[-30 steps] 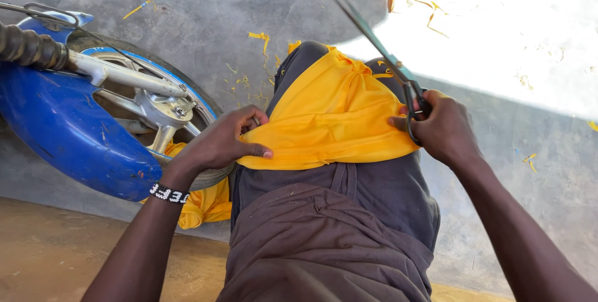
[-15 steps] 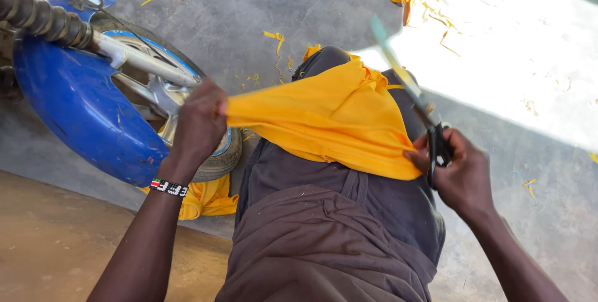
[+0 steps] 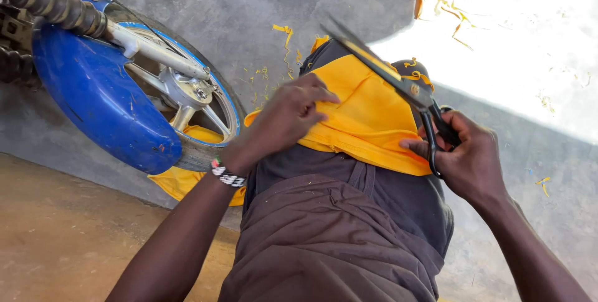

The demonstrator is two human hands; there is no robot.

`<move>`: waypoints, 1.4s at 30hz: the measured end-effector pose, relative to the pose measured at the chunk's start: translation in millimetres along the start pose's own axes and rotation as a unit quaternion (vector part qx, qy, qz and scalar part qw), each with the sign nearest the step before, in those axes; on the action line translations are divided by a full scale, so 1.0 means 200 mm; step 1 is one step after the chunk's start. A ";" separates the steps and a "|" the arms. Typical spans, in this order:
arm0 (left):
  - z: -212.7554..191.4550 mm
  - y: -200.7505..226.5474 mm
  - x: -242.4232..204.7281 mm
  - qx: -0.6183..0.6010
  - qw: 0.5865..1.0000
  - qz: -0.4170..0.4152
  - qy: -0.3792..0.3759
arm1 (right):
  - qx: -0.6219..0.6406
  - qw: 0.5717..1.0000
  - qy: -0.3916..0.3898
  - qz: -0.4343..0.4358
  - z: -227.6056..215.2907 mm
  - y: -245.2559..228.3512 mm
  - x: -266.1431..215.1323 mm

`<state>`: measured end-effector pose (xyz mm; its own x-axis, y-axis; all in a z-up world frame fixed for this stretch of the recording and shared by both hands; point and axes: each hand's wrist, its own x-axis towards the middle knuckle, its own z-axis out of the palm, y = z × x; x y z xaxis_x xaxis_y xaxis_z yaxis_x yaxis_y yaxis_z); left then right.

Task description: Cutting yellow fabric into strips using large scissors while sitting on the floor

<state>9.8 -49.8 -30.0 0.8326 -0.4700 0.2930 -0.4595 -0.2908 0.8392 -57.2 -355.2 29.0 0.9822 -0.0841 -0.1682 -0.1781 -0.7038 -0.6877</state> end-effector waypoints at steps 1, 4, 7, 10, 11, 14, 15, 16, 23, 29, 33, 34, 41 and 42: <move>0.00 0.03 -0.01 0.002 1.000 0.000 0.001 | 0.001 1.000 -0.001 -0.002 0.03 -0.04 0.01; 0.02 0.11 0.00 0.018 0.996 -0.047 -0.071 | 0.093 0.995 0.022 0.002 0.11 -0.16 0.06; 0.02 0.14 -0.01 0.042 0.993 -0.068 -0.085 | 0.170 0.985 -0.011 0.003 0.25 -0.23 0.09; 0.05 0.11 -0.03 0.064 0.993 -0.056 -0.077 | 0.205 0.978 -0.022 0.016 0.41 -0.17 0.09; 0.05 0.10 -0.03 0.060 0.995 -0.052 -0.063 | 0.185 0.982 -0.026 0.024 0.45 -0.13 0.09; 0.09 0.04 -0.05 0.057 0.997 -0.053 -0.028 | 0.159 0.986 -0.030 0.030 0.50 -0.09 0.07; 0.11 0.01 -0.05 0.058 0.997 -0.056 -0.005 | 0.153 0.988 -0.029 0.025 0.50 -0.09 0.06; 0.11 -0.01 -0.05 0.058 0.997 -0.056 -0.005 | 0.153 0.988 -0.029 0.025 0.49 -0.09 0.06; 0.09 -0.01 -0.04 0.017 0.997 -0.080 0.003 | 0.131 0.991 -0.029 0.030 0.46 -0.09 0.05; 0.03 0.05 -0.02 0.029 0.997 -0.051 -0.046 | 0.054 0.997 -0.038 0.050 0.31 -0.06 0.03; 0.06 -0.02 -0.02 0.028 0.997 -0.056 -0.040 | -0.057 0.995 -0.034 0.069 0.06 -0.06 -0.06; 0.07 -0.03 -0.02 0.026 0.997 -0.057 -0.041 | -0.059 0.995 -0.036 0.072 0.00 -0.04 -0.07; 0.07 -0.06 -0.02 0.052 0.996 -0.069 -0.034 | -0.323 0.940 -0.082 0.079 -0.22 0.11 -0.20; 0.07 -0.06 -0.01 0.058 0.995 -0.072 -0.034 | -0.357 0.925 -0.092 0.090 -0.24 0.11 -0.21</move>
<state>9.4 -57.6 -46.3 0.8713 -0.4710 0.1379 -0.3725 -0.4518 0.8106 -100.1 -400.8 55.0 0.9016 -0.1706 -0.3975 -0.1886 -0.9820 -0.0065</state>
